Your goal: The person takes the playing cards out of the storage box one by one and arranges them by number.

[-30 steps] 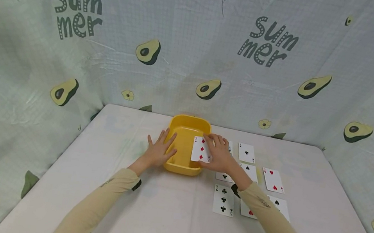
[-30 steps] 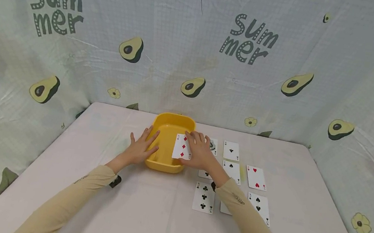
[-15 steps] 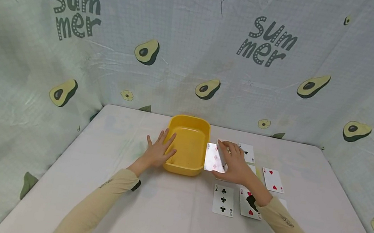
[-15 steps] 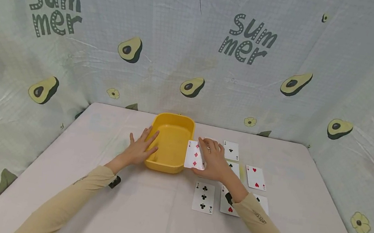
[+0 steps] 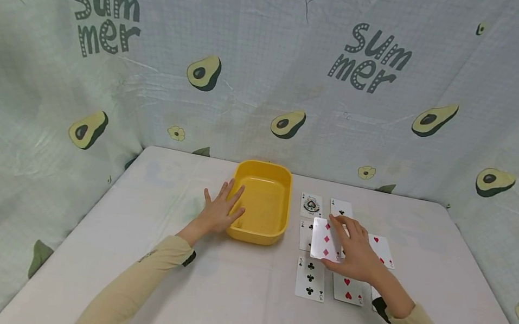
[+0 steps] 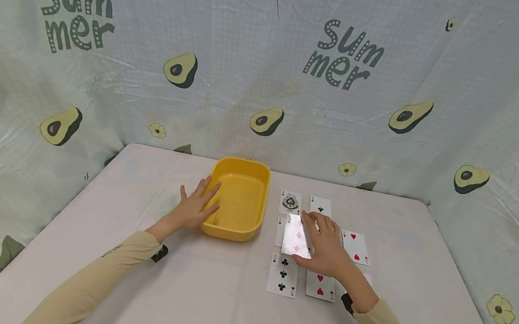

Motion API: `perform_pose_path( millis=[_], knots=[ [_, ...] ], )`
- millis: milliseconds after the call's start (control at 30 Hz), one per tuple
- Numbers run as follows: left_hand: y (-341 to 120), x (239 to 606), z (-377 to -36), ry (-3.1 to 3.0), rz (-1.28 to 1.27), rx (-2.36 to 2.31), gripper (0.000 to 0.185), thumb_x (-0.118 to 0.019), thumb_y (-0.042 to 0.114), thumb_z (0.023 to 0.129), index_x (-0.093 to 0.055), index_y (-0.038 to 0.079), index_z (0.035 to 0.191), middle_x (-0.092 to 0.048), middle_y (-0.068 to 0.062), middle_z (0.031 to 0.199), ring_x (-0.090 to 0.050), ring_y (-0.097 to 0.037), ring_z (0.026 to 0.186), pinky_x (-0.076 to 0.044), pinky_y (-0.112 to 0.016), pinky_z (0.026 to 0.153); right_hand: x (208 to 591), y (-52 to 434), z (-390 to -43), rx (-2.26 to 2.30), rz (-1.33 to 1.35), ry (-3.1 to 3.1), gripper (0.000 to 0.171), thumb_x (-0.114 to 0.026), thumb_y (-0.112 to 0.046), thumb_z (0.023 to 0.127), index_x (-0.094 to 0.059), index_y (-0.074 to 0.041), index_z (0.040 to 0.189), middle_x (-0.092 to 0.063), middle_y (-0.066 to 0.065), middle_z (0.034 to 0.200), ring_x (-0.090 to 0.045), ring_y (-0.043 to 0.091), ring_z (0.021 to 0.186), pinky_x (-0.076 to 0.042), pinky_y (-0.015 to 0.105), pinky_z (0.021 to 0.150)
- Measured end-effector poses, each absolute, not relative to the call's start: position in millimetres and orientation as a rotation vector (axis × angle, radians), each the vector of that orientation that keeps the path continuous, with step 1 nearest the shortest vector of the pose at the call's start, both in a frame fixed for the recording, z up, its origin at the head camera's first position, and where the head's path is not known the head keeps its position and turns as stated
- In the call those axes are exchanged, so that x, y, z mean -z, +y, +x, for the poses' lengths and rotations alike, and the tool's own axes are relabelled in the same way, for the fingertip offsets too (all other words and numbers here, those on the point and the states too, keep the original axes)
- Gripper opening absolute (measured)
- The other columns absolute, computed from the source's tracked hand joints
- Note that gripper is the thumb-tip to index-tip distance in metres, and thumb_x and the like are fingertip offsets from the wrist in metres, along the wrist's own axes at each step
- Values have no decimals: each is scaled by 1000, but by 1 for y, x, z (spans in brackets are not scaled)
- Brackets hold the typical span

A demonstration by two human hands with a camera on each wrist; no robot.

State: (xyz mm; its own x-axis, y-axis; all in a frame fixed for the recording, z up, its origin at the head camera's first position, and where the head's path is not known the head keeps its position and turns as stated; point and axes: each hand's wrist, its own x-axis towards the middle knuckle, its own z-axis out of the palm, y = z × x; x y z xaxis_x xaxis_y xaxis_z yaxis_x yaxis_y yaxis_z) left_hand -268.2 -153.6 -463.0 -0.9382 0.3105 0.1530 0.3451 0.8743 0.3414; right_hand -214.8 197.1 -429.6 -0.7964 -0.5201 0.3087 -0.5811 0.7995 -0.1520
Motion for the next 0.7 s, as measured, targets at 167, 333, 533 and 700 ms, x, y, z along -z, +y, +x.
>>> perform_pose_path(
  millis=[167,333,533,700],
  knots=[
    [-153,463,-267,-2956,-514,578,60,-35,42,94,-16,15,144,-5,-17,150,-8,-38,137,1,-73,94,434,221,-207,-330,893,-2690,94,-78,-38,60,-32,-5,136,-37,12,126,-30,30,118,-28,53,91],
    [-153,463,-267,-2935,-515,586,60,-37,40,94,-17,14,144,-6,-18,150,-10,-39,137,0,-74,93,441,245,-200,-299,917,-2674,95,-80,-36,58,-32,-6,135,-37,13,126,-32,30,115,-27,51,89],
    [-153,463,-268,-2935,-512,589,60,-38,40,93,-17,14,144,-6,-18,150,-8,-38,137,1,-74,93,444,273,-189,-309,889,-2737,94,-80,-29,59,-31,-6,137,-35,16,127,-33,32,115,-26,51,88],
    [-154,464,-269,-2945,-504,589,61,-39,40,93,-16,16,144,-5,-16,150,-8,-37,137,1,-73,94,446,295,-178,-319,815,-2811,93,-80,-29,59,-32,-6,136,-36,16,126,-34,32,113,-28,51,86]
  ],
)
